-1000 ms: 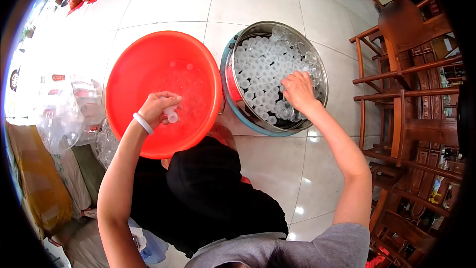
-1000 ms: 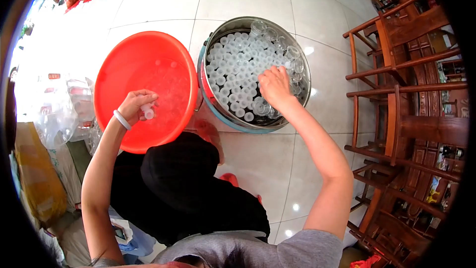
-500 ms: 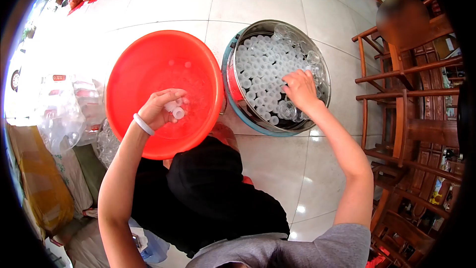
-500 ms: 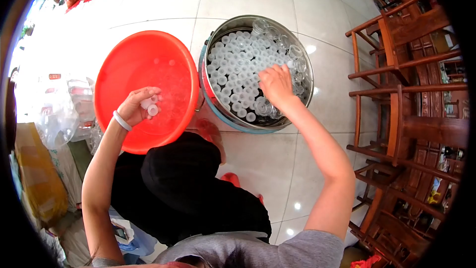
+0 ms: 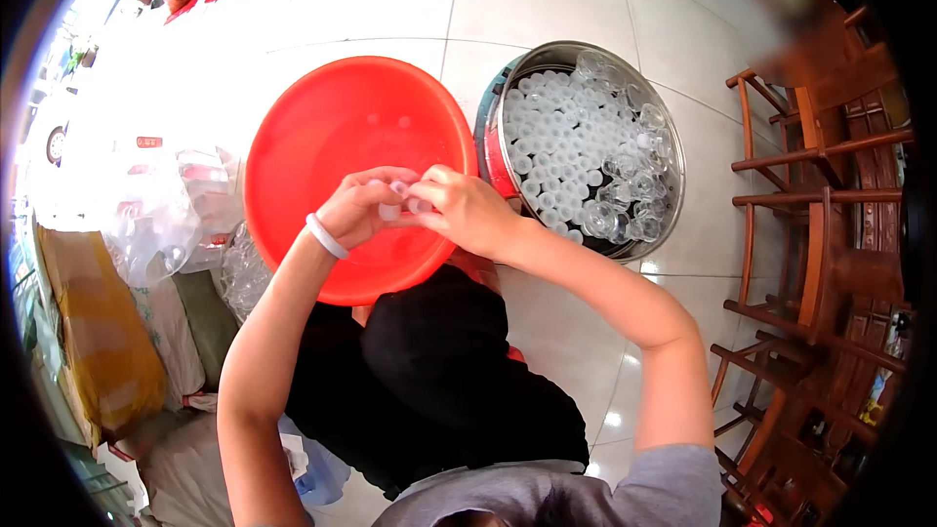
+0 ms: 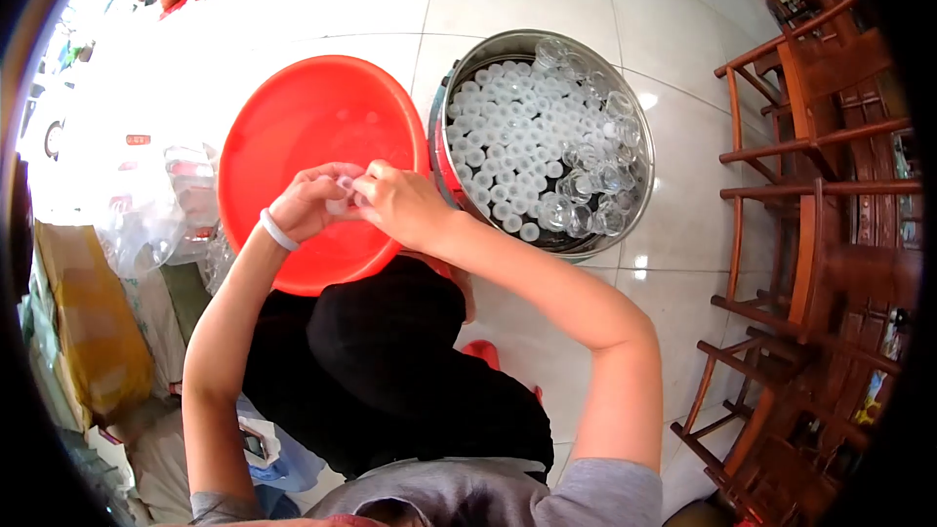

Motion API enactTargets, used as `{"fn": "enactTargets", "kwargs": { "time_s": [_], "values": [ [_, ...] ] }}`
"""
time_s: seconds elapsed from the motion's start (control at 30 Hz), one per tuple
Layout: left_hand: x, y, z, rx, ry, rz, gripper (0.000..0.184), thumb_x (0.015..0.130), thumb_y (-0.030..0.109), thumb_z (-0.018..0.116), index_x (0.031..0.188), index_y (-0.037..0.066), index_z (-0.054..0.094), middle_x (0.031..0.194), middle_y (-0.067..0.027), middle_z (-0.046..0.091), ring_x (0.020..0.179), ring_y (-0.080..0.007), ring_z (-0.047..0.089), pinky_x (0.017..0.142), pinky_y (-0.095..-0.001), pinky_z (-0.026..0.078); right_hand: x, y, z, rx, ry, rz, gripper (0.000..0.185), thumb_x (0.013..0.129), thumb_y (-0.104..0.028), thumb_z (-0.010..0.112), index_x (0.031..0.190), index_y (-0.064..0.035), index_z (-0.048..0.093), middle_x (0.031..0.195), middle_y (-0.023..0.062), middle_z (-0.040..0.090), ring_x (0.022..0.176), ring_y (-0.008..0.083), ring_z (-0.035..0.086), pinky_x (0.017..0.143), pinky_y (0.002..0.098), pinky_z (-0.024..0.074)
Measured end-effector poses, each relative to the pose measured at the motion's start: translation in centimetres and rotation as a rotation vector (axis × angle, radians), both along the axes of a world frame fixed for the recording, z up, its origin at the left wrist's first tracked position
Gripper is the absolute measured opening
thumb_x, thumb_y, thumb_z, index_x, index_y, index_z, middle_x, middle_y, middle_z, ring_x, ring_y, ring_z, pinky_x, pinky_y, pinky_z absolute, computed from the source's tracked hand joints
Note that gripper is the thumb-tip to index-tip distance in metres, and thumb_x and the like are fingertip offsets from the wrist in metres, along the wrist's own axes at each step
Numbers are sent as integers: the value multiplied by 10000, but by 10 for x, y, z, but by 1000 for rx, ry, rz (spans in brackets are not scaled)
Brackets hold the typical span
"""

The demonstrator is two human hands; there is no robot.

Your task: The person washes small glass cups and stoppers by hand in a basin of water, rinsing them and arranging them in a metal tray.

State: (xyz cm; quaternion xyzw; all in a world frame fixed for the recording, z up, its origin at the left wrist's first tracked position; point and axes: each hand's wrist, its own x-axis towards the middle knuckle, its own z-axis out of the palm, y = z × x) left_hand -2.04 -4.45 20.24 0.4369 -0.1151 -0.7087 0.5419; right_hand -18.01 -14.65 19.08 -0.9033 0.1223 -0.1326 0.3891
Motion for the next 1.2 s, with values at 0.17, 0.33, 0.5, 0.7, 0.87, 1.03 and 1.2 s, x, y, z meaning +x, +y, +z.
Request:
{"fn": "enactTargets", "kwargs": {
  "time_s": [0.17, 0.33, 0.5, 0.7, 0.87, 1.03, 1.2],
  "values": [
    [10, 6, -2, 34, -127, 60, 261, 797, -2, 466, 1050, -38, 523, 930, -126, 578, 902, -246, 590, 804, -412, 513, 12, 1, 4, 137, -133, -62, 159, 753, -139, 595, 869, -30, 600, 864, 136, 560, 772, 300, 580, 681, 388, 472],
    [11, 5, -4, 13, -101, 85, 264, 801, 4, 478, 1059, -32, 516, 912, -126, 584, 851, -250, 606, 772, -392, 527, -1, 7, 30, 80, -159, -139, 129, 786, -130, 563, 879, -45, 590, 867, 129, 554, 735, 302, 584, 644, 376, 486],
    [14, 9, -1, 155, -284, 142, 262, 796, 9, 487, 1052, -42, 514, 887, -137, 587, 725, -239, 623, 645, -336, 541, -76, -63, 40, -61, -104, -329, 130, 750, -100, 594, 859, -31, 608, 877, 121, 598, 772, 262, 594, 690, 335, 490],
    [15, 12, -9, 182, -330, 88, 268, 791, -6, 485, 1053, -51, 511, 865, -129, 580, 706, -214, 614, 617, -318, 527, -146, -118, 13, -348, 329, -316, 133, 691, -100, 613, 816, -65, 639, 832, 70, 631, 861, 253, 562, 782, 379, 416],
    [8, 8, -4, 229, -360, 89, 280, 790, 9, 483, 1064, -34, 520, 887, -129, 591, 692, -200, 610, 589, -290, 519, -142, -119, 5, -427, 502, -267, 105, 667, -68, 603, 765, -79, 640, 788, 76, 629, 883, 246, 544, 810, 381, 368],
    [8, 3, -6, 242, -346, 77, 270, 796, 1, 481, 1060, -54, 497, 861, -136, 577, 689, -198, 609, 606, -300, 515, -139, -121, -5, -506, 584, -213, 92, 640, -21, 550, 678, -76, 613, 747, 95, 621, 857, 259, 543, 793, 387, 373],
    [7, 1, -5, 244, -353, 59, 265, 798, 4, 487, 1057, -52, 495, 866, -143, 581, 692, -195, 607, 600, -297, 512, -134, -127, -9, -484, 645, -148, 83, 650, -15, 534, 659, -54, 606, 722, 114, 625, 793, 288, 597, 738, 406, 425]
  ]
}}
